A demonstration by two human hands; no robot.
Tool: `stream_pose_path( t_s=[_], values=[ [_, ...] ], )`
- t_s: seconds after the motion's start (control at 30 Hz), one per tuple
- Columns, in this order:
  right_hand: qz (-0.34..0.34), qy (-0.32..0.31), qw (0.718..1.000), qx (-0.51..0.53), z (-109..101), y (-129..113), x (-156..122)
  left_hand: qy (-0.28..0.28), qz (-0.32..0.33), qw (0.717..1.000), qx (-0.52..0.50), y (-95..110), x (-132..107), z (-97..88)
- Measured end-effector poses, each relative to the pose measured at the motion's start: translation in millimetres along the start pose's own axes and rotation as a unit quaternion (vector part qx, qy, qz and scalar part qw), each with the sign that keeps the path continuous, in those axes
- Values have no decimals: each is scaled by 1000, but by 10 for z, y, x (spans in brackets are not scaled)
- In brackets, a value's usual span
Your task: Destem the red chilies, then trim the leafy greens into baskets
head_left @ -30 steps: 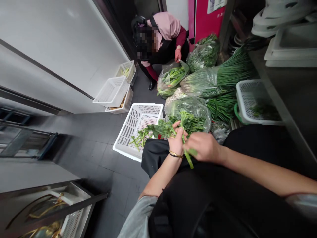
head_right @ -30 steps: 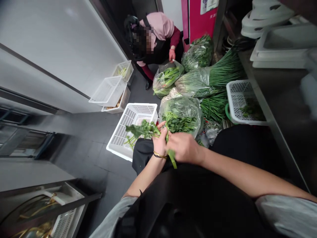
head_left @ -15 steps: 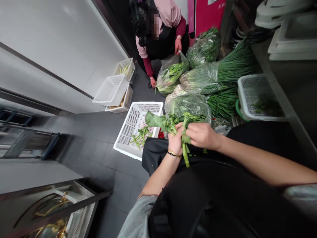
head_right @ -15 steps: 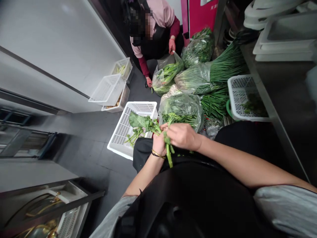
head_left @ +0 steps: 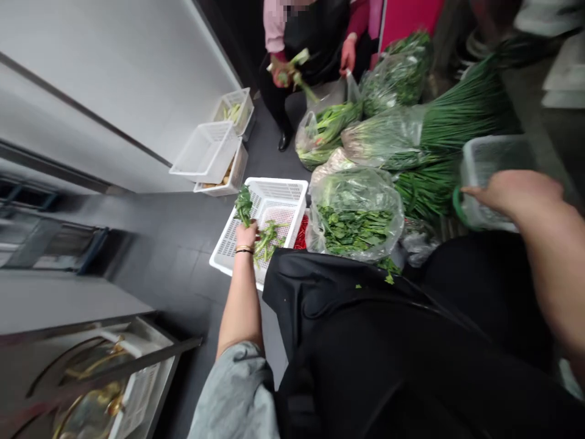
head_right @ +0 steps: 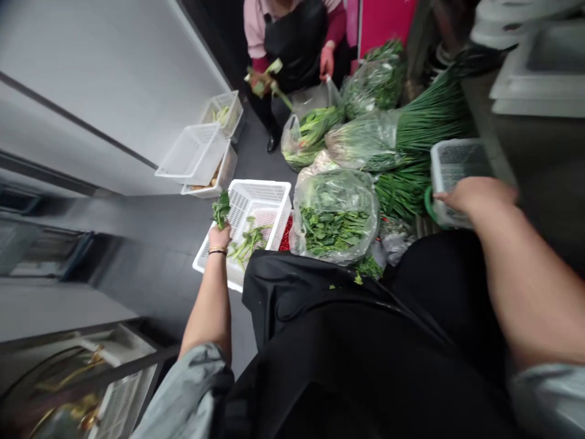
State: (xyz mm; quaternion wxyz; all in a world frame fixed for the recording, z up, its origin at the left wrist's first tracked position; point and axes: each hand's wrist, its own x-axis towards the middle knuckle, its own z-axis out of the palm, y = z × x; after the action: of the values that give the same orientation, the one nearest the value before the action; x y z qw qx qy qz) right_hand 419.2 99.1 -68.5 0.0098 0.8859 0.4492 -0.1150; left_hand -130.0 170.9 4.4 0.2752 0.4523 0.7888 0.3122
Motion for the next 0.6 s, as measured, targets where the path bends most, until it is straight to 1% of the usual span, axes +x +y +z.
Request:
stream_pose_path(
  t_s=[0.03,0.07,0.1,0.13,0.17,0.2,0.23,0.27,0.3,0.33,0.4,0.47,0.5,0.53,0.57,0.6],
  values=[
    [3,-21,1000,-7,-56,-206,-122,-39,-8,999,-20,3,-120,35],
    [-30,-26,999,-5,-129,-450,-297,-94,-14,994,-47,21,-275,113],
    [-121,-2,992,31,-202,-713,-508,-206,-18,972,-108,51,-454,227],
    [-207,-11,973,97,-262,-977,-736,-323,-25,931,-166,90,-645,365],
    [-307,-69,932,180,-295,-1225,-955,-406,-33,889,-209,133,-835,513],
    [-366,-136,888,243,-297,-1442,-1145,-470,-42,849,-238,176,-1014,655],
    [-414,-189,845,280,-267,-1617,-1289,-506,-51,821,-259,212,-1173,778],
    [-437,-211,816,313,-215,-1740,-1378,-517,-56,806,-283,235,-1306,876],
    [-437,-212,799,355,-149,-1808,-1415,-526,-61,791,-305,244,-1410,944],
    [-422,-203,789,397,-84,-1825,-1411,-529,-64,779,-329,237,-1485,985],
    [-360,-190,780,476,14,-1746,-1349,-539,-72,751,-374,190,-1569,1010],
    [-308,-224,772,509,48,-1607,-1327,-557,-87,722,-401,130,-1610,1015],
    [-302,-252,770,502,44,-1547,-1352,-562,-94,714,-407,106,-1629,1028],
    [-311,-269,771,485,34,-1505,-1400,-567,-98,711,-404,89,-1651,1053],
    [-327,-266,782,460,22,-1482,-1460,-562,-96,723,-391,79,-1675,1088],
    [-343,-240,799,430,14,-1478,-1519,-546,-88,745,-372,77,-1701,1131]
  ],
)
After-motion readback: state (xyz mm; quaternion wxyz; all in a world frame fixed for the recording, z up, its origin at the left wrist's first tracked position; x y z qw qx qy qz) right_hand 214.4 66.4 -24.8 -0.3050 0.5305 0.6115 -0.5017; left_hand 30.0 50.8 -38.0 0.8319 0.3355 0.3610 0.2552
